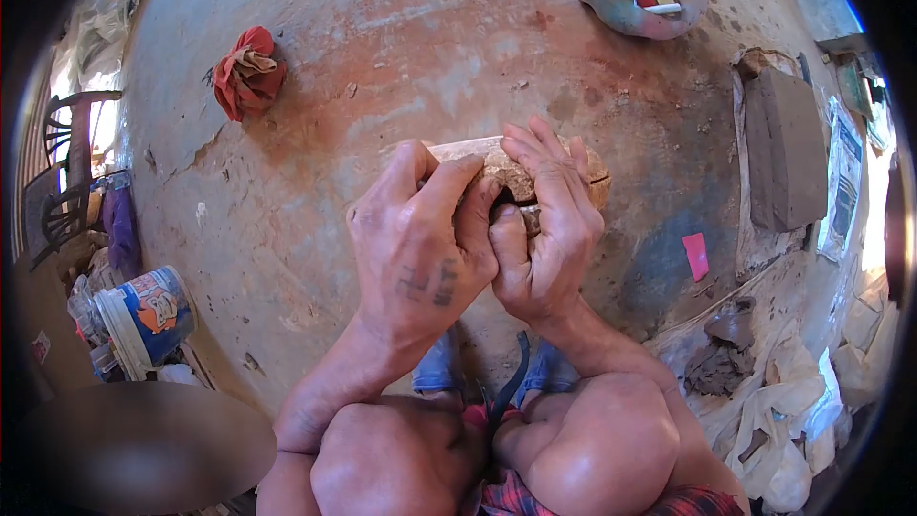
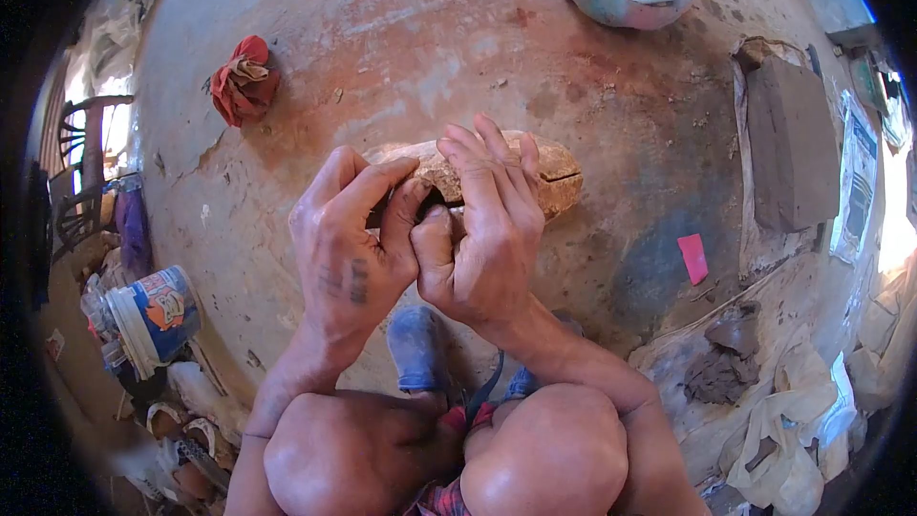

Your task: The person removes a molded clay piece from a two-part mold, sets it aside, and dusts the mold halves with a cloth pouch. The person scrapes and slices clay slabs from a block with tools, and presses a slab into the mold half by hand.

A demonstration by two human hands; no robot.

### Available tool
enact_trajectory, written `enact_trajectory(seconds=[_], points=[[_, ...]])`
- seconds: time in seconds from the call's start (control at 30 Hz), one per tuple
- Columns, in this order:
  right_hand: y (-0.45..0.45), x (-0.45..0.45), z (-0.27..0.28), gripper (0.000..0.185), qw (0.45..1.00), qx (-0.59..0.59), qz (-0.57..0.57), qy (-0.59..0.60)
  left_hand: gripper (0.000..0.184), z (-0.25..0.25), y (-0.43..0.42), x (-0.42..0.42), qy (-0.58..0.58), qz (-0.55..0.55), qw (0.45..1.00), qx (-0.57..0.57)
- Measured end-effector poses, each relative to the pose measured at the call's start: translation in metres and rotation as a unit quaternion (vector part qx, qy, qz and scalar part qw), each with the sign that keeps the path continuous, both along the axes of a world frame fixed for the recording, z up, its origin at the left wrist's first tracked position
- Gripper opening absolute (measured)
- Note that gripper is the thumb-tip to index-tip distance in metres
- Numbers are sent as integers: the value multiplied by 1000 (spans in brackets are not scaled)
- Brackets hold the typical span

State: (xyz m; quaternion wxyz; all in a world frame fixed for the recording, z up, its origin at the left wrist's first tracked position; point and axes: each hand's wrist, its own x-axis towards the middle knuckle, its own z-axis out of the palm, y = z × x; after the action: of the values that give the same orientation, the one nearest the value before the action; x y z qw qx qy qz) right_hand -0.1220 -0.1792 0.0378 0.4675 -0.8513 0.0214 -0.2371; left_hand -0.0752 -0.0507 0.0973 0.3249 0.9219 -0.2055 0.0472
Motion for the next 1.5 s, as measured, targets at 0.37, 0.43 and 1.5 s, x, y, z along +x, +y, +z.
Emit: enact_trajectory(seconds=[0.37,0.43,1.5], points=[[4,1,1,50,1000,3,-16,6,12,-1,-2,0,-14,13,1000,-11],[7,0,1,50,1000,5,-23,9,11,-2,-1,-1,-14,17,1000,-6],[13,3,8,48,990,80,-107,47,14,-5,4,-5,-52,-37,998,5]])
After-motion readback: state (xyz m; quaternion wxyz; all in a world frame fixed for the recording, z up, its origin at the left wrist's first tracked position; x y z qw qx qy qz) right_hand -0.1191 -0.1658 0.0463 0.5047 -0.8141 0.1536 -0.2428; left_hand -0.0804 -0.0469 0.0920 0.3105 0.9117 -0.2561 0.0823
